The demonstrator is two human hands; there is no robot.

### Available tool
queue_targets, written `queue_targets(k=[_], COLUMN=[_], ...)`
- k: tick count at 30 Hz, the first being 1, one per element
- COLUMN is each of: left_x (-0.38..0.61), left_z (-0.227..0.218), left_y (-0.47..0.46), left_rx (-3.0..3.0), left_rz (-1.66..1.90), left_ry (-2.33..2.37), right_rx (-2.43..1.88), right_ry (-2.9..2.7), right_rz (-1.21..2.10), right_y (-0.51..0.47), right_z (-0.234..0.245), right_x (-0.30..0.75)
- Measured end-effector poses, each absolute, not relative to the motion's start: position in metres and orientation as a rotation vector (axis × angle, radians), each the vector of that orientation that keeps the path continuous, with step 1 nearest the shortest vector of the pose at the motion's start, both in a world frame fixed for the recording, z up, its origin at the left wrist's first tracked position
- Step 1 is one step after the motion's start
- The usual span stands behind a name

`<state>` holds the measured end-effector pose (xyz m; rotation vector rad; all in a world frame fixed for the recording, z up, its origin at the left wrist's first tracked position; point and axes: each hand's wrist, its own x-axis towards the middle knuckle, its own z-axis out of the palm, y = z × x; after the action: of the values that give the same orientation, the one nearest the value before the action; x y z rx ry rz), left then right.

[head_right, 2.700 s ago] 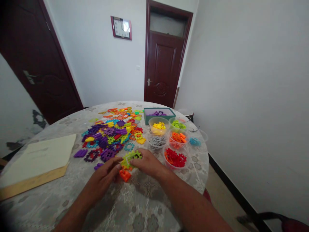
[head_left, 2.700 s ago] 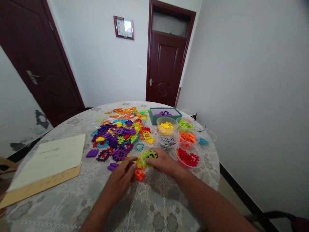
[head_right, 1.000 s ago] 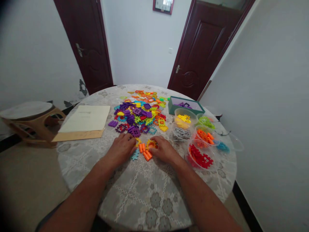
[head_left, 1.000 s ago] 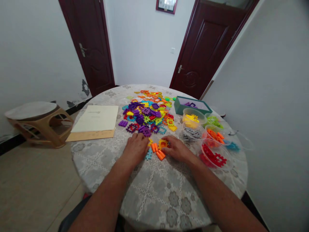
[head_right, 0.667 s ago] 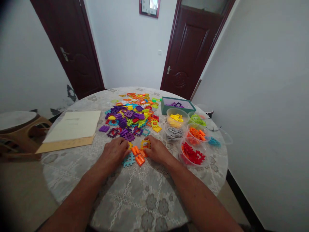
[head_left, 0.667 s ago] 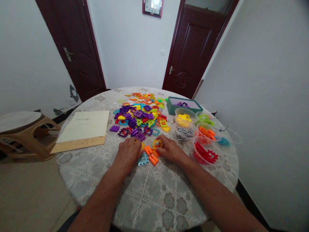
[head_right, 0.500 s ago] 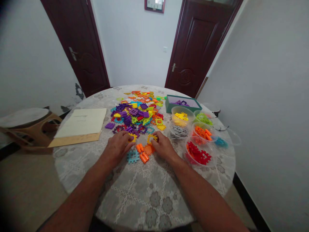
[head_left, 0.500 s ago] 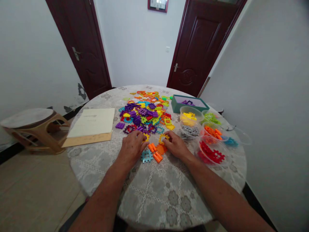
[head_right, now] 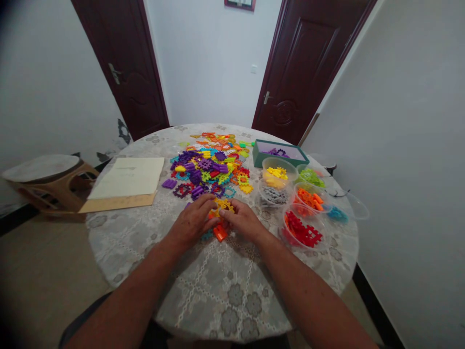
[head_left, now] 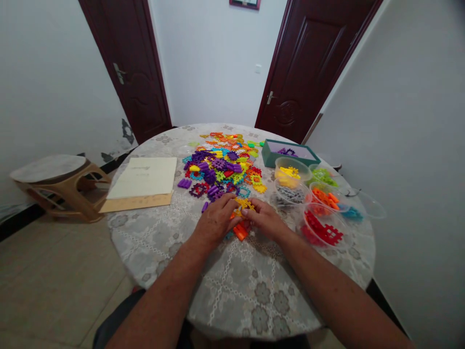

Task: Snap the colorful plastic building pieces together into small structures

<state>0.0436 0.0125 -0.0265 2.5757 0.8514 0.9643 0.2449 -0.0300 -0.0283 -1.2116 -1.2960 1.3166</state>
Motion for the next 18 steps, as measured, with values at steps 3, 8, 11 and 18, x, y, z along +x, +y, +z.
queue_targets(k=[3,8,11,18], left_x=[0.043,0.037,0.034,0.041], left_z=[-0.024,-0.019,-0.017,-0.021], left_y=[0.010,0.007,0.004,-0.002], left_rx=[2.529,2.530,2.583,2.721], left_rz=[0.937,0.855,0.686,0.385], left_ry=[0.790,0.860,0.967,0.958], right_rx=[-1.304,-1.381,-1.434,-1.461], right_ry=[-1.416,-1.297,-1.202,-1.399], right_rz=[1.216,1.058,0.954,1.003], right_y=[-0.031,-0.025,-0.021,-0.032], right_z=[-0.029,-0.034,-0.032,-0.004], right_x=[0.245,0.250,0.258,0.255])
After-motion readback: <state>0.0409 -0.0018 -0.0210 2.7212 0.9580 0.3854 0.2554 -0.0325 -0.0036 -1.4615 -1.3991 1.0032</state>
